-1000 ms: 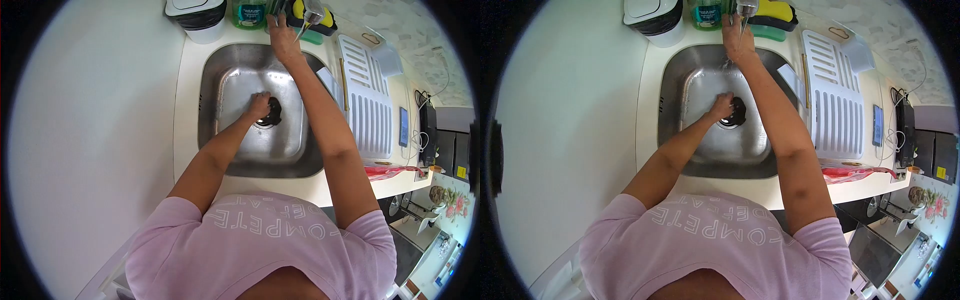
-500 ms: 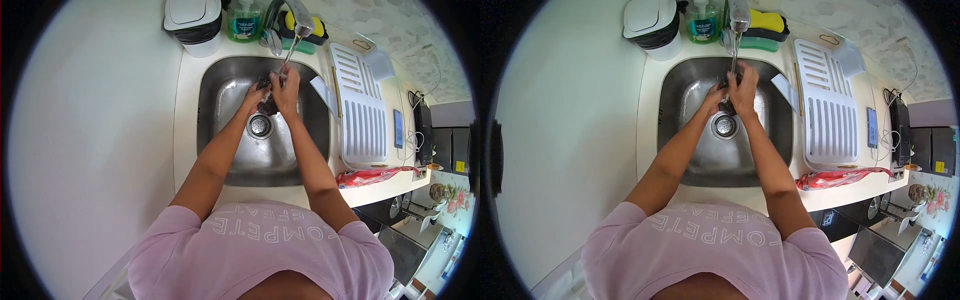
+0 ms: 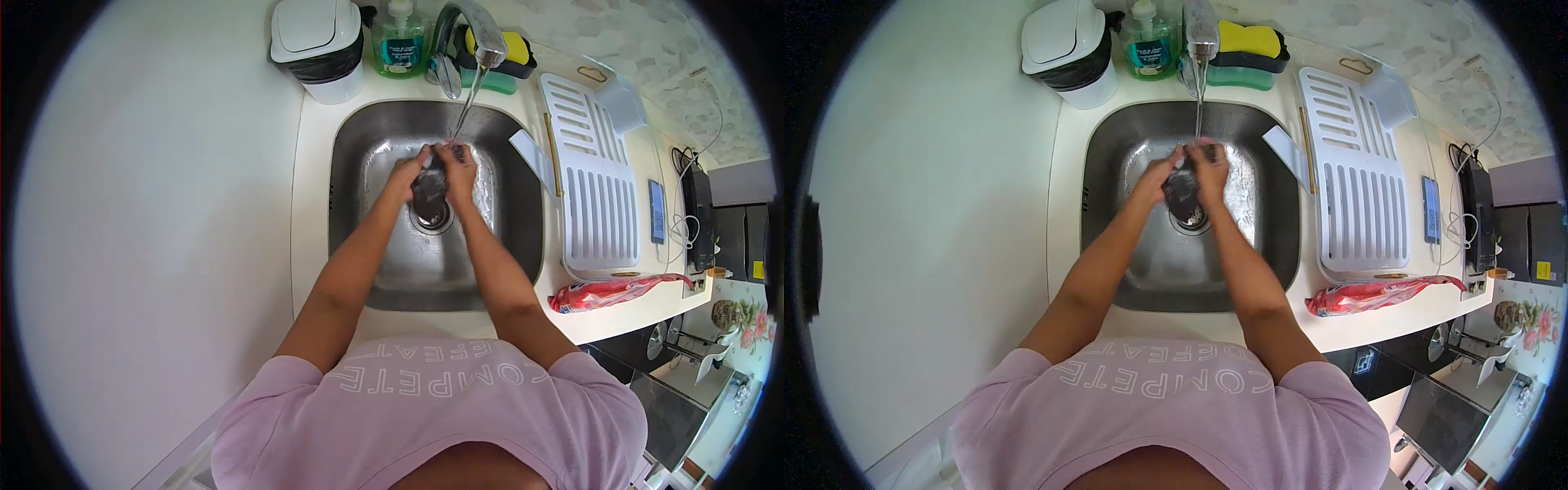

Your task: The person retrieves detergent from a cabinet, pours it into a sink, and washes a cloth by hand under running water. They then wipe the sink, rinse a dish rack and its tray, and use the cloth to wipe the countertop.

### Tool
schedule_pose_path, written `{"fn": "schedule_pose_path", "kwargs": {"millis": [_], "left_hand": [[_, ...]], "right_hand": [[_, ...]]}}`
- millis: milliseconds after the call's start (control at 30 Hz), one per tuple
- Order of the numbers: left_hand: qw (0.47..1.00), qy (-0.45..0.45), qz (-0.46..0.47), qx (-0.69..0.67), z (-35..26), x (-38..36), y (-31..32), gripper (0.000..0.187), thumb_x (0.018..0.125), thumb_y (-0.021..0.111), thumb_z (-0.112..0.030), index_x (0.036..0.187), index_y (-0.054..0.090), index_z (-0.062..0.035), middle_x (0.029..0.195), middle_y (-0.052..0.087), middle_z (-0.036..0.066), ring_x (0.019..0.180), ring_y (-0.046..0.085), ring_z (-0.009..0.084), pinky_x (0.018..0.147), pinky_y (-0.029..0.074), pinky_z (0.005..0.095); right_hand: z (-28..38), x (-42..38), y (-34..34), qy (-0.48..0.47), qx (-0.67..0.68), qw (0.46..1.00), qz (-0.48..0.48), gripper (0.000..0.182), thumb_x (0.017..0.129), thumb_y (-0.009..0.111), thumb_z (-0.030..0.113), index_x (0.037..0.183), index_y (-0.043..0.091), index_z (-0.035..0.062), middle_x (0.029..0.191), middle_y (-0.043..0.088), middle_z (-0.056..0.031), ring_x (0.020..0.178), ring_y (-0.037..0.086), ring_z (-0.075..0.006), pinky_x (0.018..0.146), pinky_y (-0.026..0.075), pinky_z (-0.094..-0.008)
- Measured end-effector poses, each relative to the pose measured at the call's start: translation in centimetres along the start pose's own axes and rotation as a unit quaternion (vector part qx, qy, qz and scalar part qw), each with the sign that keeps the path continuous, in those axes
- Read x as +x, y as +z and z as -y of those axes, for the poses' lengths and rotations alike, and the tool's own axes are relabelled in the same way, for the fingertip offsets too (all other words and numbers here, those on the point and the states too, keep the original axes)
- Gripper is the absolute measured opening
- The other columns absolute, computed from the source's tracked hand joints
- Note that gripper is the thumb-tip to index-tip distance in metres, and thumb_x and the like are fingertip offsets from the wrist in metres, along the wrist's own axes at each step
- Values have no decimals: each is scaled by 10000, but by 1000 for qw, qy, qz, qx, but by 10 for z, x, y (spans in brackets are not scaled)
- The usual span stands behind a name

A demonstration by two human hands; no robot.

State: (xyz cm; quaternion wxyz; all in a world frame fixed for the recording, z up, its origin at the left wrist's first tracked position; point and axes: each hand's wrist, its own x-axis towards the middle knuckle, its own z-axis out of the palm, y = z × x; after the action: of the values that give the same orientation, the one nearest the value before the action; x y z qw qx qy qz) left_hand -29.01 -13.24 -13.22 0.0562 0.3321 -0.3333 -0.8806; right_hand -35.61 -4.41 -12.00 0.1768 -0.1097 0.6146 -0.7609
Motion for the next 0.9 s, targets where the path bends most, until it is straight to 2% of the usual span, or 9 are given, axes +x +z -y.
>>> {"fn": "schedule_pose_path", "kwargs": {"millis": [67, 100, 167, 233, 433, 533, 567, 733, 900], "left_hand": [[982, 84, 30, -167, 37, 14, -12, 294, 844, 586, -272, 1038, 571, -51, 914, 620, 55, 751, 607, 174, 661, 516, 328], [909, 112, 254, -311, 53, 25, -28, 302, 901, 431, -277, 1011, 539, -17, 936, 586, 112, 830, 589, 213, 732, 497, 338], [991, 60, -112, -36, 30, -11, 20, 308, 863, 526, -348, 974, 549, -61, 904, 576, 43, 776, 575, 172, 649, 506, 329], [989, 27, -144, -27, 35, -9, 24, 266, 876, 495, -300, 947, 553, -51, 899, 580, 68, 768, 582, 186, 652, 501, 334], [984, 105, -62, -130, 42, 12, 0, 268, 863, 537, -294, 893, 567, -29, 819, 591, 91, 662, 597, 192, 582, 503, 361], [995, -80, -36, -43, 12, -10, 18, 379, 802, 640, -372, 944, 576, -26, 769, 612, 47, 657, 603, 166, 633, 502, 292], [995, -82, -35, -41, 12, -18, 22, 379, 802, 640, -372, 944, 576, -26, 769, 612, 47, 657, 603, 166, 633, 502, 292], [967, 110, 19, 228, 0, -22, 13, 369, 664, 754, -181, 952, 603, -8, 791, 637, 60, 651, 605, 129, 619, 502, 273], [939, 60, -1, 340, -3, -12, -9, 333, 639, 663, -43, 969, 630, -18, 830, 639, 37, 697, 586, 116, 637, 468, 246]], "right_hand": [[17, -31, 25, -182, -249, 951, 9, 196, 729, 674, 216, 762, 607, 34, 789, 614, -96, 683, 593, -235, 644, 449, -319], [38, -44, 32, -244, -358, 899, 61, 203, 729, 658, 219, 744, 598, 26, 787, 600, -127, 667, 591, -288, 621, 453, -343], [2, -20, 17, -274, -325, 905, -7, 243, 778, 607, 206, 674, 549, -6, 641, 530, -160, 572, 548, -298, 526, 415, -365], [1, 1, -2, -77, -376, 923, -31, 233, 785, 601, 184, 665, 564, -12, 639, 561, -161, 558, 551, -291, 520, 410, -364], [5, -18, 20, -211, -334, 919, 2, 249, 805, 554, 200, 673, 601, -5, 638, 570, -186, 595, 573, -356, 563, 441, -379], [1, 20, -17, 9, -390, 921, 0, 413, 808, 598, 365, 660, 548, -17, 612, 550, -129, 511, 529, -248, 548, 407, -377], [-17, 27, -21, -141, -435, 889, -29, 440, 804, 595, 419, 693, 561, -6, 625, 556, -133, 542, 521, -220, 584, 417, -364], [-3, 37, -35, -7, -206, 975, 79, 450, 824, 572, 431, 812, 600, -18, 736, 590, -134, 649, 534, -200, 628, 431, -317], [34, 18, -27, -53, -241, 968, 38, 185, 841, 605, 192, 785, 582, 17, 774, 544, -21, 688, 470, -85, 617, 406, -261]]}}
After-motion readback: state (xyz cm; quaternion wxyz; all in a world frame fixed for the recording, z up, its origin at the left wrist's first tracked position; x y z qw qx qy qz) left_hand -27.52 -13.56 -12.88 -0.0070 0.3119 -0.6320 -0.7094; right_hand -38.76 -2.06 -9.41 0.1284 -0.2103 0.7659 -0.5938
